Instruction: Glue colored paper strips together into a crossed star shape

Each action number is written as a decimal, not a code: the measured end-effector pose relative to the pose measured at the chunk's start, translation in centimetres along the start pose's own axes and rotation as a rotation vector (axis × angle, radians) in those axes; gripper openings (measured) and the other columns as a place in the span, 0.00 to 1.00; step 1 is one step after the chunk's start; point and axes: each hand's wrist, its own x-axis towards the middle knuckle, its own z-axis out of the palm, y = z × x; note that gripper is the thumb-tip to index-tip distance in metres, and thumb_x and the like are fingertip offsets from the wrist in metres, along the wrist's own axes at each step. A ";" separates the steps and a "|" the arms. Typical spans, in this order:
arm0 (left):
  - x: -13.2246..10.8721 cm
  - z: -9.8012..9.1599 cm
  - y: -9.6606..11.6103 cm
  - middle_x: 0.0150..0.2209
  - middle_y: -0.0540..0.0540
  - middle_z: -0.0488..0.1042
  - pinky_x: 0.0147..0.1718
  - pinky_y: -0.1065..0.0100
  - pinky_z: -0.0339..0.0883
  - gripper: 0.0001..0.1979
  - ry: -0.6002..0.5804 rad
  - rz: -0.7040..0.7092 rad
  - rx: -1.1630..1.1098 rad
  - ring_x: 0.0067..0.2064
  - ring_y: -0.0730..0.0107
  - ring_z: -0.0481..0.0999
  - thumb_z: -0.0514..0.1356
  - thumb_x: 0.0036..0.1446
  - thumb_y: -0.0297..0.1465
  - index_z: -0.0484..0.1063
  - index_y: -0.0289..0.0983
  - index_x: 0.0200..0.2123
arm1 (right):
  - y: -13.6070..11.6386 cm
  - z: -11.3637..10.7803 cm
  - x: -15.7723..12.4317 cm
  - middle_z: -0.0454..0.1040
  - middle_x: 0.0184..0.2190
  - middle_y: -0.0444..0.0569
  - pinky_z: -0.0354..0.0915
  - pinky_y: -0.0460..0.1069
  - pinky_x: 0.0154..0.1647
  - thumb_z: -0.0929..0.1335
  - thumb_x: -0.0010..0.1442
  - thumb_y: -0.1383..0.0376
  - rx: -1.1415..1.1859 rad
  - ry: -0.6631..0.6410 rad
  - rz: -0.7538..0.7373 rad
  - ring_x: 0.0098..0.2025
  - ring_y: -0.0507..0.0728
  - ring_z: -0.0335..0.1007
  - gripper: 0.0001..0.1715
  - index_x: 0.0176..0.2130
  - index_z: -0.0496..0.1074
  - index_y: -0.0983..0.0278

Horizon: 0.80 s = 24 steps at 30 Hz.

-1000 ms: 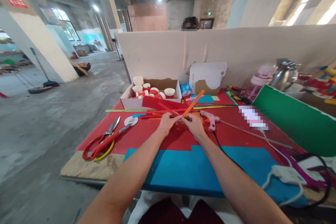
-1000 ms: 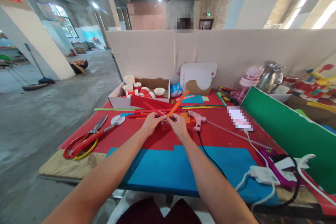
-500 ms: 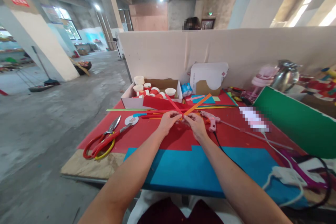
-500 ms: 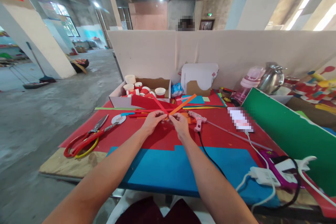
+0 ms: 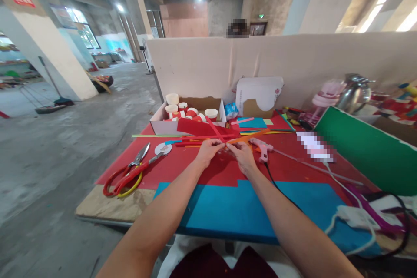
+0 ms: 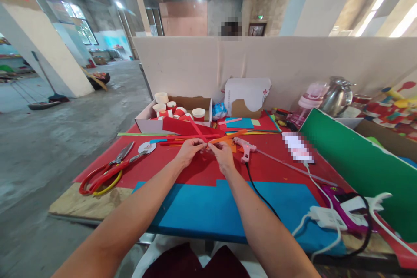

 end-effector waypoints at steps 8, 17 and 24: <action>-0.2 0.1 -0.2 0.19 0.52 0.68 0.19 0.74 0.57 0.16 0.008 -0.042 -0.139 0.20 0.78 0.65 0.68 0.36 0.37 0.66 0.34 0.24 | -0.2 0.4 -0.3 0.76 0.23 0.47 0.71 0.54 0.34 0.75 0.35 0.52 -0.015 -0.027 0.018 0.31 0.60 0.74 0.19 0.22 0.72 0.62; -0.1 -0.1 -0.2 0.18 0.53 0.68 0.19 0.75 0.58 0.16 0.020 -0.060 -0.138 0.19 0.78 0.65 0.68 0.35 0.37 0.66 0.34 0.23 | -0.2 0.3 -0.2 0.75 0.20 0.47 0.71 0.54 0.35 0.76 0.33 0.54 0.009 -0.002 0.056 0.28 0.59 0.73 0.18 0.21 0.72 0.64; -0.1 0.0 -0.1 0.18 0.52 0.68 0.20 0.74 0.58 0.16 0.022 -0.052 -0.134 0.20 0.77 0.66 0.68 0.35 0.37 0.67 0.34 0.24 | -0.2 0.4 -0.2 0.76 0.20 0.47 0.70 0.53 0.33 0.75 0.34 0.53 -0.043 0.000 0.034 0.26 0.58 0.72 0.18 0.21 0.73 0.63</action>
